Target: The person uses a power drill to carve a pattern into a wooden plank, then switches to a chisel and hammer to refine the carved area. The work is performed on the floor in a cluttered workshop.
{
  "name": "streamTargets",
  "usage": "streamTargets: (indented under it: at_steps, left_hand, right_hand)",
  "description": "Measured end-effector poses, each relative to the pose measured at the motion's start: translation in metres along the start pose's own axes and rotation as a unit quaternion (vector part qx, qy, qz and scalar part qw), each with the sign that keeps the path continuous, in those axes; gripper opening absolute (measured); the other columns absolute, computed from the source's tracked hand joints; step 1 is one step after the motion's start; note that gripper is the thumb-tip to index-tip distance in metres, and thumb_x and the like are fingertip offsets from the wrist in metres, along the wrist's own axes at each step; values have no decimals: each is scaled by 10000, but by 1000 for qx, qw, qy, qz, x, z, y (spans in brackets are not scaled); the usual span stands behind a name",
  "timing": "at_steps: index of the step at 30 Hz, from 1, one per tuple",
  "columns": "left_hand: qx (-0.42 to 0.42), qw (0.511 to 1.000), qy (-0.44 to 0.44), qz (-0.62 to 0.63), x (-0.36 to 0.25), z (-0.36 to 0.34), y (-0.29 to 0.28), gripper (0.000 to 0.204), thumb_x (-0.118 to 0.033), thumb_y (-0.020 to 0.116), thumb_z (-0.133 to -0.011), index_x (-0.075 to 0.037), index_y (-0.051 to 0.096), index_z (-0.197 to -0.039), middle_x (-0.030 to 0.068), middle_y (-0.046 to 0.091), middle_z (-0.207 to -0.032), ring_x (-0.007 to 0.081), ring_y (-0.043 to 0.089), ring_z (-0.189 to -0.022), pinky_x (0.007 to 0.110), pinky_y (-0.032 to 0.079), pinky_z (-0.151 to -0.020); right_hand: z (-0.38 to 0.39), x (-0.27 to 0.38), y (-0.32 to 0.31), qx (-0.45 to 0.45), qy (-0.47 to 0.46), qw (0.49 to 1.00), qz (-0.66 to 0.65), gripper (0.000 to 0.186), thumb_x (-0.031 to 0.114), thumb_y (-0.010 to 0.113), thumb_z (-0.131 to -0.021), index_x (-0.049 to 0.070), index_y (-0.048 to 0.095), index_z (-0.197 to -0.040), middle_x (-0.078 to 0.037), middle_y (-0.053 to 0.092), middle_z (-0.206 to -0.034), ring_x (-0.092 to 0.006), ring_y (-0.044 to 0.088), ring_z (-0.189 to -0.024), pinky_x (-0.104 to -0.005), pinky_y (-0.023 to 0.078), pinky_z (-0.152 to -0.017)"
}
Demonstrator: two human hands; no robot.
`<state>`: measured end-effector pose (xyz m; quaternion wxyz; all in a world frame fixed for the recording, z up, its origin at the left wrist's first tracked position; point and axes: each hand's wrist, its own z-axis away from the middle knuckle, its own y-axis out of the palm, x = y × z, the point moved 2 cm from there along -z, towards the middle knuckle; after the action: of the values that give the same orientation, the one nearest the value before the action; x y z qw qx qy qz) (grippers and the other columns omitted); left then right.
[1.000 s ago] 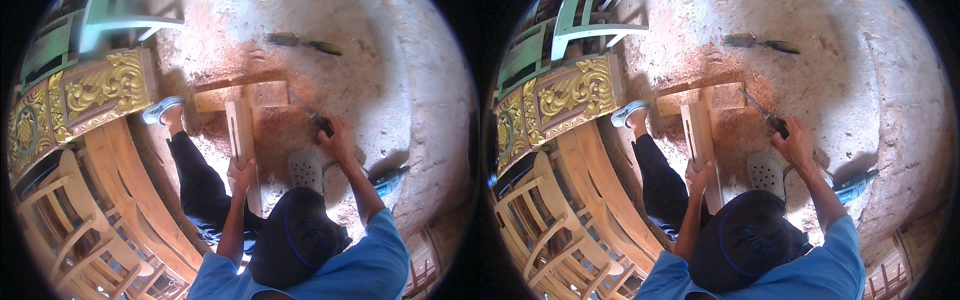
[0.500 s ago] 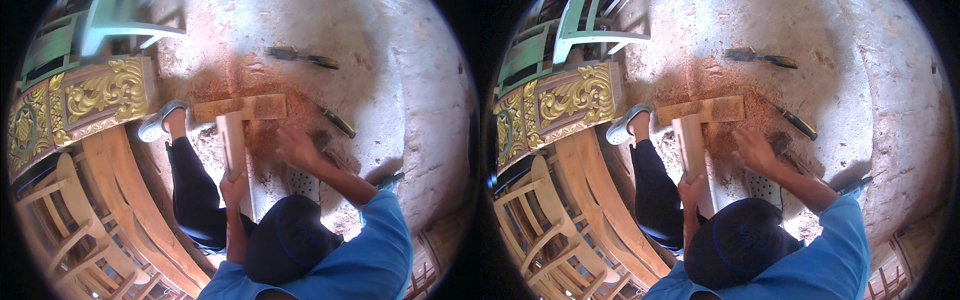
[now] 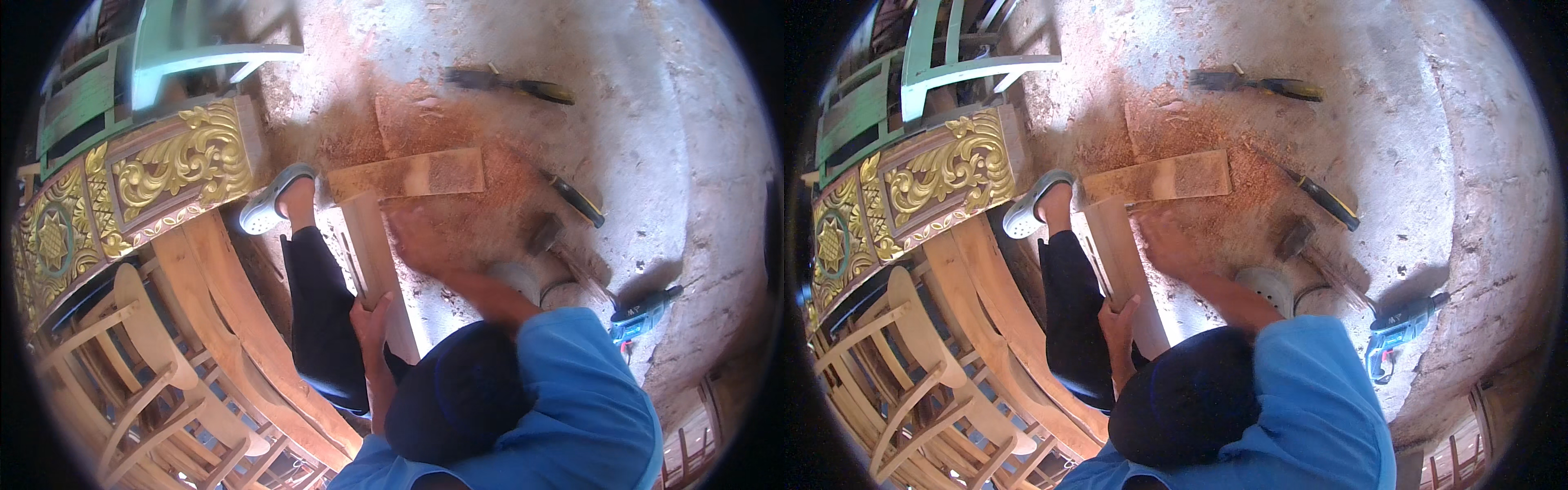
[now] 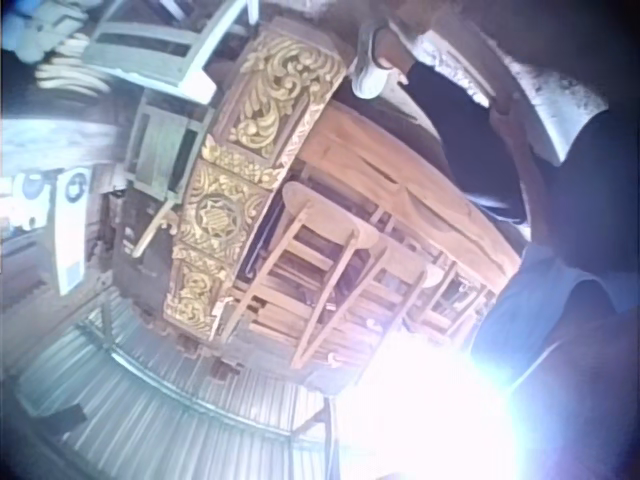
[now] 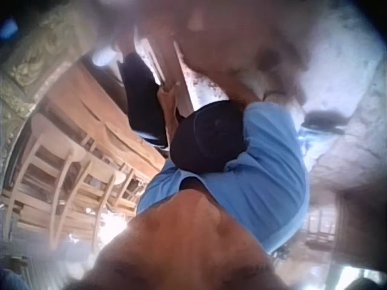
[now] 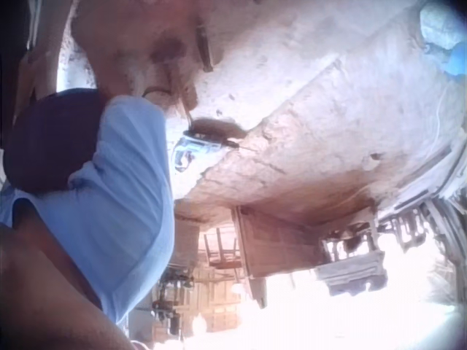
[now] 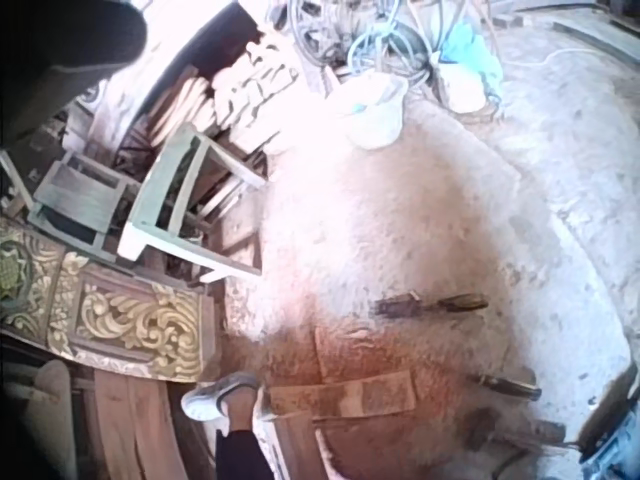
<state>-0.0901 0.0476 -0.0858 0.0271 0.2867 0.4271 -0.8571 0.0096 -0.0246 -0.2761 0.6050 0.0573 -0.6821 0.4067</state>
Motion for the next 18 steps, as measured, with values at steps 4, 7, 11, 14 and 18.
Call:
streamTargets:
  at_steps: [4, 7, 11, 14, 18]
  left_hand:
    - [3, 999, 13, -40, 0, -2, -4, 502, -208, 847, -796, 66, 682, -1183, 129, 742, -1047, 204, 699, -915, 342, 553, -837]
    - [13, 999, 13, -29, 0, 0, 6, 502, -213, 848, -797, 64, 682, -1182, 123, 745, -1034, 199, 700, -900, 334, 557, -826]
    - [33, 999, 27, 4, -2, 11, 41, 470, -202, 807, -832, 56, 675, -1201, 135, 750, -1014, 215, 705, -901, 351, 559, -833]
    - [66, 994, 82, 9, -5, 13, 69, 455, -205, 761, -861, 37, 663, -1233, 222, 744, -1026, 328, 731, -948, 408, 556, -870]
    - [47, 996, 74, -30, -3, 10, 79, 452, -233, 762, -867, 28, 664, -1222, 255, 732, -1048, 388, 722, -991, 441, 551, -887]
  right_hand:
    - [1, 19, 28, 45, -227, 972, -27, 608, 270, 600, -932, -27, 516, -1455, -266, 442, -1540, -436, 334, -1495, -543, 201, -1270]
    - [40, 12, -14, 68, -224, 965, 118, 549, 216, 573, -934, -38, 548, -1420, -260, 436, -1549, -409, 325, -1510, -528, 198, -1275]
    - [111, -11, -124, 155, -179, 970, 57, 565, 192, 556, -945, -45, 490, -1454, -263, 435, -1552, -404, 348, -1502, -518, 253, -1257]
    - [134, -30, -191, 184, -19, 979, 83, 479, 194, 567, -965, -21, 545, -1393, -239, 516, -1486, -414, 454, -1420, -509, 336, -1218]
    - [123, -43, -249, 75, -55, 986, 140, 420, 159, 671, -918, 23, 620, -1313, -198, 614, -1363, -405, 530, -1329, -502, 409, -1155]
